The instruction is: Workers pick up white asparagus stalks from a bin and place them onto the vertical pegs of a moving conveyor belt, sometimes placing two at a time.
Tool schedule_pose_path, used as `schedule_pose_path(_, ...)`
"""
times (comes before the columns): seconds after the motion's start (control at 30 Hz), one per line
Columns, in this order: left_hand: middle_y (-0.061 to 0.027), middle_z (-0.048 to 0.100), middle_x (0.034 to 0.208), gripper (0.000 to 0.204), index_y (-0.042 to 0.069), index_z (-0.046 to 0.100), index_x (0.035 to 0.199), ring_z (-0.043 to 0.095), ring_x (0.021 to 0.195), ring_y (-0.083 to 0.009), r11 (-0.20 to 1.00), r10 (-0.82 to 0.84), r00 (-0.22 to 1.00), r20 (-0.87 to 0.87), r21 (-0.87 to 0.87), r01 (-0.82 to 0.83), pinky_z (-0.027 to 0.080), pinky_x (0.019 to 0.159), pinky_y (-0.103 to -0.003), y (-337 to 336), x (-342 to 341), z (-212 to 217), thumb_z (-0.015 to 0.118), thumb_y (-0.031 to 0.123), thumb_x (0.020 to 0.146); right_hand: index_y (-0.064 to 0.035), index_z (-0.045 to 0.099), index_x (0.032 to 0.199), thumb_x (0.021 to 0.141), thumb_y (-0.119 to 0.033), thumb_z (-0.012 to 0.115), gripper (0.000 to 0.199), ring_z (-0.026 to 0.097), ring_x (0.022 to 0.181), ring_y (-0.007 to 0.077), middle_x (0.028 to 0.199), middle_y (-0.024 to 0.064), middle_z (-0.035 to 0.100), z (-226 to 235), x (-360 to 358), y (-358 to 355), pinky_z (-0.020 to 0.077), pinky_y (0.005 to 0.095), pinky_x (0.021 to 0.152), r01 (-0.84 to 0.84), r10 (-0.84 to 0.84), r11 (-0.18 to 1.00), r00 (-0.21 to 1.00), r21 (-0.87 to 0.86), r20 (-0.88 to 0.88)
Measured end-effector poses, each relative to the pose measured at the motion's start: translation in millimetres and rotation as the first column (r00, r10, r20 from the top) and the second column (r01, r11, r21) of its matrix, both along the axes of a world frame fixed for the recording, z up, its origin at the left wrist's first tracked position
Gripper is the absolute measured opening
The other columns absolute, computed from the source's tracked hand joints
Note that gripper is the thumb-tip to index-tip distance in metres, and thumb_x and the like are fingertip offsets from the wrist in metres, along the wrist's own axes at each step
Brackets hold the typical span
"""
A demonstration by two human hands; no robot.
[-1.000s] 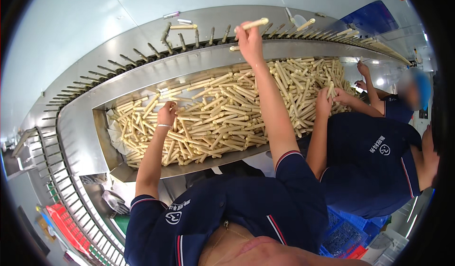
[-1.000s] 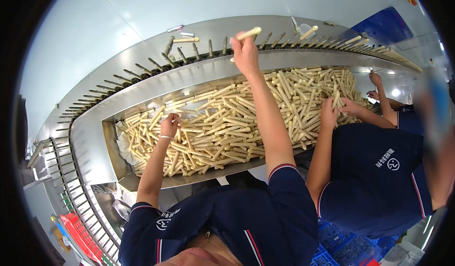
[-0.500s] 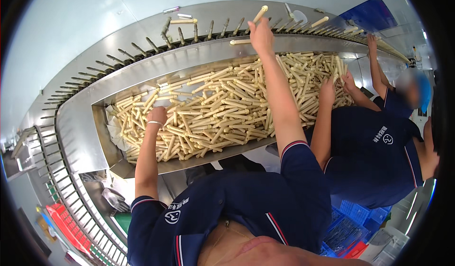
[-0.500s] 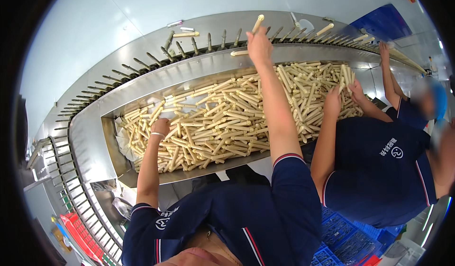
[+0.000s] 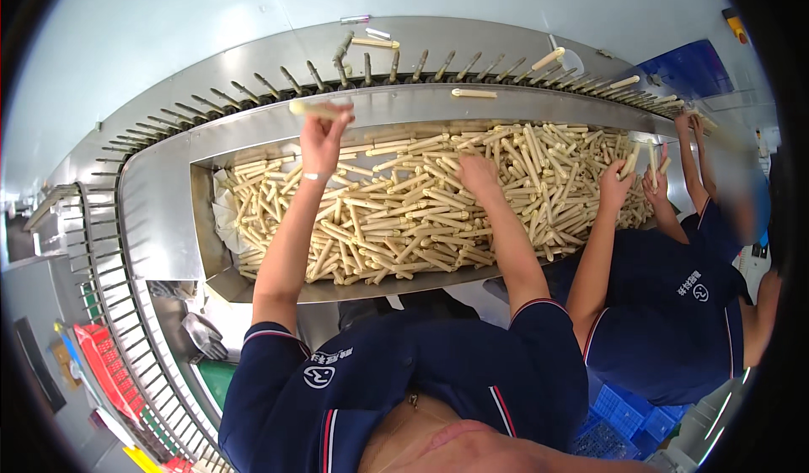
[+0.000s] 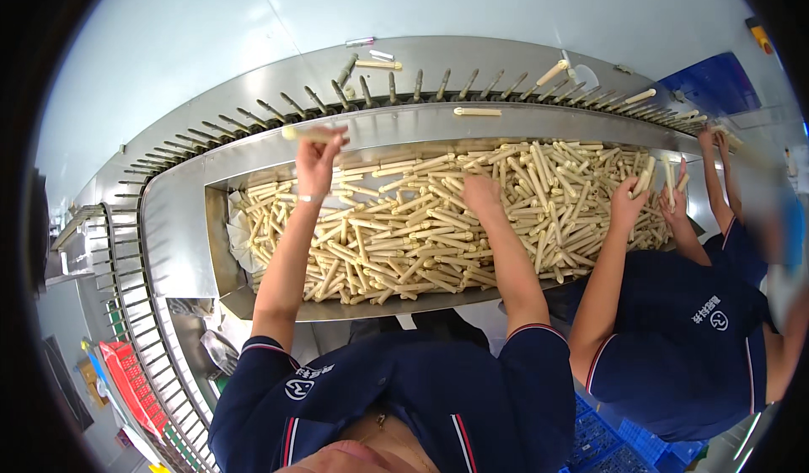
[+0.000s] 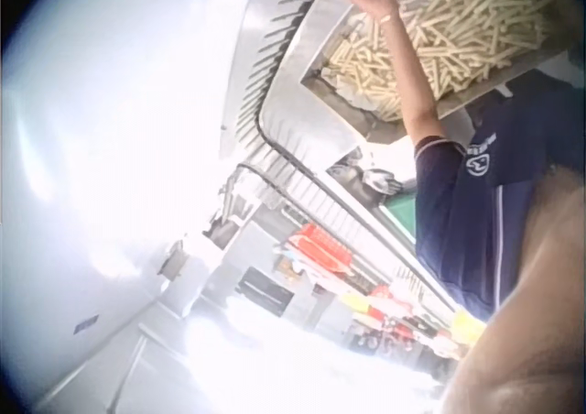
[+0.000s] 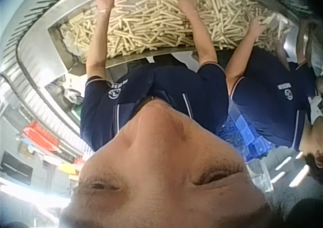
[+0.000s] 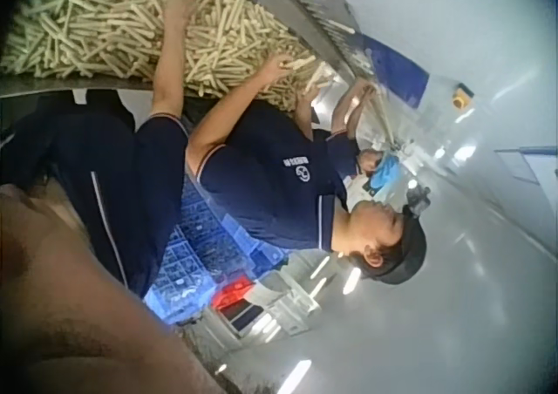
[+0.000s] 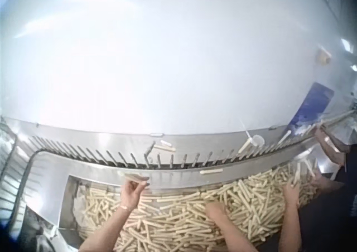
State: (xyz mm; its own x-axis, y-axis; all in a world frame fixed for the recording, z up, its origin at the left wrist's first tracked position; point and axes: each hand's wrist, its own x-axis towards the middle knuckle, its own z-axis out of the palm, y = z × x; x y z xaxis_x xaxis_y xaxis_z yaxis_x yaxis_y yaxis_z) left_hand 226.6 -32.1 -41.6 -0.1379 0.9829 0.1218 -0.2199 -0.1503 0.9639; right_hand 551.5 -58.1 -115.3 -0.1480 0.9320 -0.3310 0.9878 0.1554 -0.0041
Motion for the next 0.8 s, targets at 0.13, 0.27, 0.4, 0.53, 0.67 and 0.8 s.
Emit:
schedule_pose_path(0.13,-0.0105,0.066,0.093,0.017,0.001,0.051,0.100,0.065,0.079,-0.0141,0.974,0.193,0.971,-0.142,0.149,-0.172,0.051,0.068,-0.026,62.8,25.0,39.2,0.062,0.007,0.088,-0.0011,0.050,0.093,0.092,-0.021,0.053,0.020,0.060,0.063,0.0212,0.073,0.0122,0.060,71.8,-32.6,17.8,0.0450,0.0333,0.053,0.278,-0.267,0.958,0.791,-0.065,-0.551)
schedule_pose_path(0.27,-0.0081,0.068,0.082,0.024,0.005,0.053,0.100,0.067,0.069,-0.0198,0.983,0.173,0.833,-0.526,0.033,-0.183,0.050,0.064,-0.030,101.8,39.6,39.2,0.066,0.019,0.085,-0.0016,0.048,0.094,0.095,-0.027,0.049,0.025,0.058,0.061,0.0173,0.066,0.0075,0.058,96.5,-54.8,63.5,0.0435,0.0308,0.055,0.299,0.044,0.945,0.277,0.130,-0.960)
schedule_pose_path(0.4,-0.0039,0.069,0.083,0.034,0.012,0.054,0.106,0.066,0.075,-0.0295,0.985,-0.028,0.542,-0.840,-0.115,-0.127,0.049,0.067,-0.041,115.2,46.5,3.8,0.067,0.030,0.080,-0.0032,0.049,0.096,0.095,-0.028,0.051,0.025,0.060,0.060,0.0232,0.066,0.0086,0.061,131.8,-65.4,102.1,0.0450,0.0343,0.056,0.421,0.141,0.822,0.503,0.384,-0.853)
schedule_pose_path(0.53,-0.0061,0.069,0.089,0.035,0.011,0.055,0.110,0.066,0.076,-0.0277,0.991,0.116,0.538,-0.835,0.063,-0.116,0.050,0.067,-0.038,102.8,70.9,5.2,0.066,0.027,0.082,-0.0030,0.050,0.099,0.094,-0.035,0.049,0.032,0.062,0.062,0.0331,0.066,0.0128,0.063,131.5,-46.0,143.1,0.0464,0.0414,0.057,0.377,0.074,0.757,0.762,0.533,-0.643)
schedule_pose_path(0.67,-0.0073,0.065,0.084,0.016,0.010,0.059,0.100,0.062,0.064,-0.0250,0.982,0.186,0.675,-0.715,0.147,-0.114,0.048,0.058,-0.035,55.8,67.7,-31.5,0.060,0.020,0.087,0.0010,0.047,0.100,0.093,-0.037,0.048,0.039,0.063,0.063,0.0370,0.064,0.0169,0.063,133.2,-27.0,164.5,0.0473,0.0468,0.058,0.380,-0.039,0.743,0.847,0.551,-0.531)
schedule_pose_path(0.8,-0.0097,0.065,0.078,0.012,0.016,0.062,0.095,0.063,0.070,-0.0320,0.982,-0.181,0.456,-0.871,-0.181,0.045,0.049,0.061,-0.043,-6.5,58.4,-137.9,0.057,0.018,0.084,0.0002,0.050,0.097,0.093,-0.038,0.050,0.039,0.063,0.067,0.0382,0.070,0.0178,0.064,130.4,-16.8,167.0,0.0478,0.0481,0.060,0.402,-0.100,0.732,0.862,0.550,-0.498)
